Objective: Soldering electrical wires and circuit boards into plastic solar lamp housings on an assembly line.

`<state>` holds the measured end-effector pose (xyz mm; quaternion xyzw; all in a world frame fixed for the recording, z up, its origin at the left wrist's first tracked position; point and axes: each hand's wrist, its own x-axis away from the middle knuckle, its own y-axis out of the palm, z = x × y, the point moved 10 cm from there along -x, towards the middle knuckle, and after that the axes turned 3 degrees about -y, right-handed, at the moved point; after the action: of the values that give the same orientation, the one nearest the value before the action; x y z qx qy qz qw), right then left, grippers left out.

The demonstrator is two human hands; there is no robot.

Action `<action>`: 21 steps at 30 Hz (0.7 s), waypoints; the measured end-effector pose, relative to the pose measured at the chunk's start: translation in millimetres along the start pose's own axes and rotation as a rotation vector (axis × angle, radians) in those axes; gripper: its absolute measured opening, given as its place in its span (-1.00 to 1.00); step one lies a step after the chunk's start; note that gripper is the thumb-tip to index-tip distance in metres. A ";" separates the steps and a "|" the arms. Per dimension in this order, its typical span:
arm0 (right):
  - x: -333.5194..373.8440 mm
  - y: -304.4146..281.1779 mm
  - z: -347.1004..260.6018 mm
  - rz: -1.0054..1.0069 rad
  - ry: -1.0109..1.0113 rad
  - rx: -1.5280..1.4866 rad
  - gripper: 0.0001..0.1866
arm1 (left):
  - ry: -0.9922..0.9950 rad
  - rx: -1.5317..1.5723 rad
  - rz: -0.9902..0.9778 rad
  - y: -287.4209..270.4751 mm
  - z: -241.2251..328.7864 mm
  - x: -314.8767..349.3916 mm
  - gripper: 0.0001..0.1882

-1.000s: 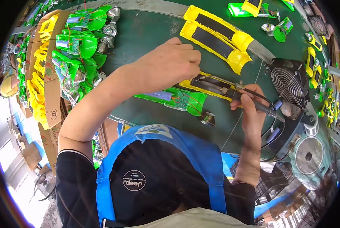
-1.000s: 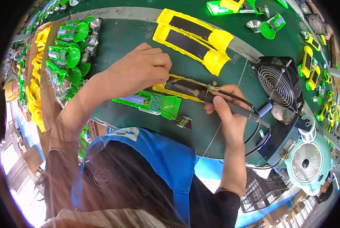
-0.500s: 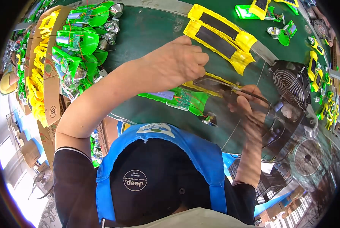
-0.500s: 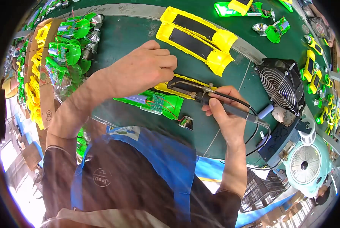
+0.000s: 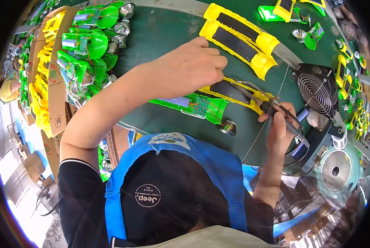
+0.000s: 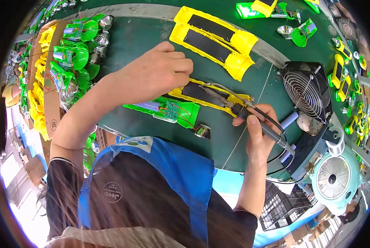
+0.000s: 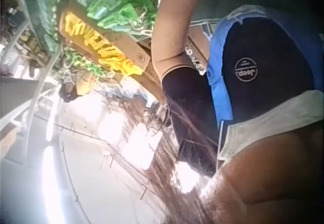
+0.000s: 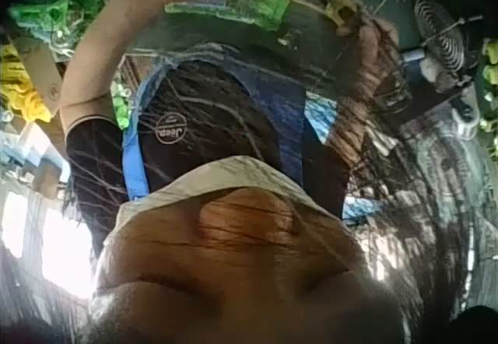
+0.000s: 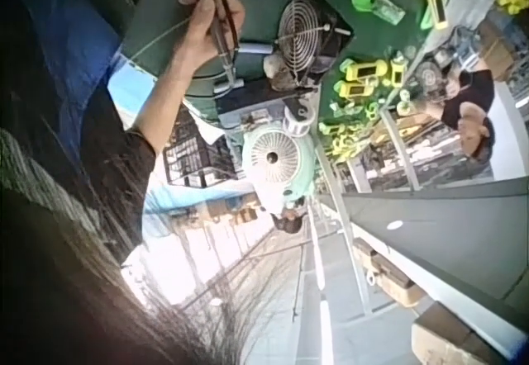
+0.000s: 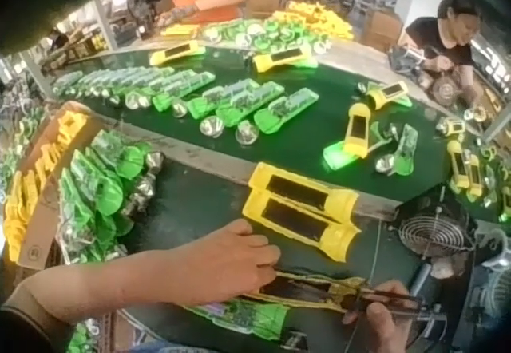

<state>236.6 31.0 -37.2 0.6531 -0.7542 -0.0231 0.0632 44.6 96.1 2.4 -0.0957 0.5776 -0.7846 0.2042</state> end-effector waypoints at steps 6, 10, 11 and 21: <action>2.2 9.0 4.0 -0.037 -0.020 -0.032 -0.75 | 0.015 0.007 0.025 1.1 0.3 -0.1 -0.98; 3.5 16.3 2.6 -0.004 0.088 -0.003 -0.83 | 0.013 0.007 0.009 0.1 3.7 -2.8 -0.97; 0.7 23.0 4.1 -0.050 0.120 0.026 -0.84 | 0.007 -0.003 -0.001 -0.7 2.6 -1.6 -0.97; -1.2 29.0 7.5 -0.082 0.138 0.142 -0.75 | -0.002 -0.022 -0.030 -0.2 1.4 -1.5 -0.96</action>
<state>207.4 36.1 -41.3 0.6864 -0.7204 0.0725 0.0676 46.5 95.6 3.2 -0.1075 0.5844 -0.7810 0.1922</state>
